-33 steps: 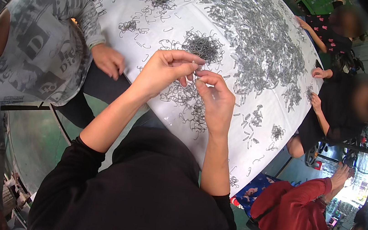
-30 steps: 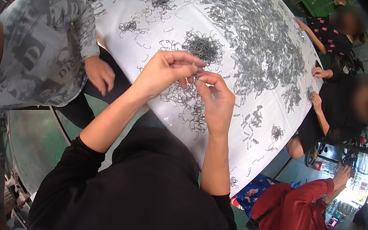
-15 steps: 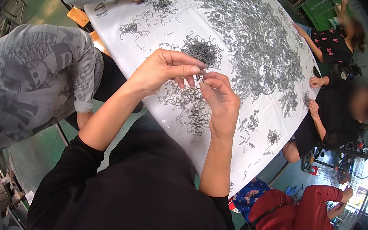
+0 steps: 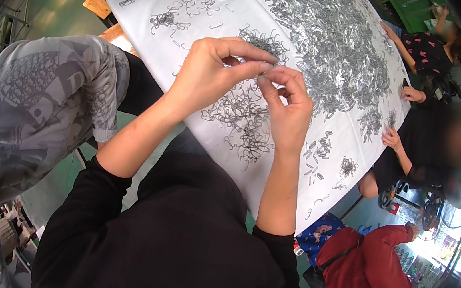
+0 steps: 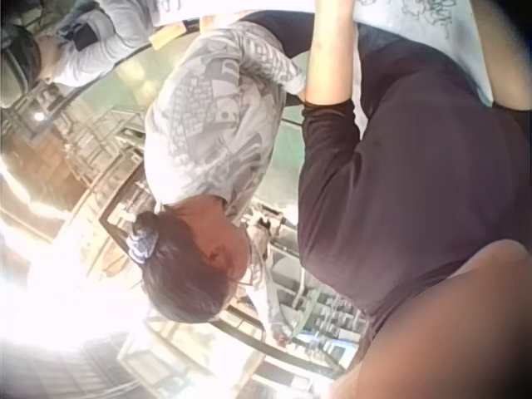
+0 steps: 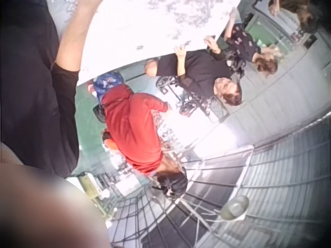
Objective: The person repeatedly picks up small metal wire pieces from a large white sheet and links them together by hand. They occasionally reach up to hang the assembled chain on a nearby metal frame. Other people at the table perform the same task simultaneously.
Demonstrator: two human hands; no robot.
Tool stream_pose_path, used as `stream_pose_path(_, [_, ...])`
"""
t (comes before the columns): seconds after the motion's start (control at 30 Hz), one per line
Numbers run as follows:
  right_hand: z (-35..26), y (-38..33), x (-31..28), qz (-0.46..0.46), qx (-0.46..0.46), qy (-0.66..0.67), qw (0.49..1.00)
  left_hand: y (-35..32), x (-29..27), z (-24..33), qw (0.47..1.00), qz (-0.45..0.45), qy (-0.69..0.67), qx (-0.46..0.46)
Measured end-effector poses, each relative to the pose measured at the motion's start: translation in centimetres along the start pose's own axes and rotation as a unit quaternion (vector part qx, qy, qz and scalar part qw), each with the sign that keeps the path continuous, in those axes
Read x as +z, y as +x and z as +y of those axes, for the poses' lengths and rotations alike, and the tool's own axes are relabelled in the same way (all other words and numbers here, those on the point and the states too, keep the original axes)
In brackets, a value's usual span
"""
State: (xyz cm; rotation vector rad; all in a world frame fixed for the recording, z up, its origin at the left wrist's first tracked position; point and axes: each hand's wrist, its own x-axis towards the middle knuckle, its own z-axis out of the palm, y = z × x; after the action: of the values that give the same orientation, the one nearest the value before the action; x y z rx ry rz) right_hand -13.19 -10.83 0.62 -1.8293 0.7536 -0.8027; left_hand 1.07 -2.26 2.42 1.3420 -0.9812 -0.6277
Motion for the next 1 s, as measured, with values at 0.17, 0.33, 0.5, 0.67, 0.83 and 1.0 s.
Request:
stream_pose_path(0.17, [7.1,3.8,0.1,-0.010,0.074,0.057,0.996,1.5,-1.7,-0.5,0.999,0.046,0.018,0.020])
stream_pose_path(0.33, [16.1,4.2,3.0,-0.146,0.083,-0.230,0.959,2.1,-3.5,-1.4,0.996,0.079,0.029,0.021])
stream_pose_path(0.5, [19.0,4.4,5.1,-0.201,0.048,-0.344,0.916,2.3,-4.6,-2.2,0.995,0.095,0.025,-0.013])
stream_pose_path(0.67, [18.7,4.5,5.0,-0.274,-0.023,-0.453,0.848,2.2,-4.9,-2.5,0.994,0.090,0.012,-0.054])
stream_pose_path(0.83, [17.9,4.5,3.7,-0.308,0.034,-0.362,0.879,1.7,-4.9,-2.3,0.993,0.072,-0.038,-0.084])
stream_pose_path(1.0, [17.7,5.4,5.7,-0.256,-0.013,-0.350,0.901,0.8,-4.7,-2.2,0.995,0.074,-0.029,-0.060])
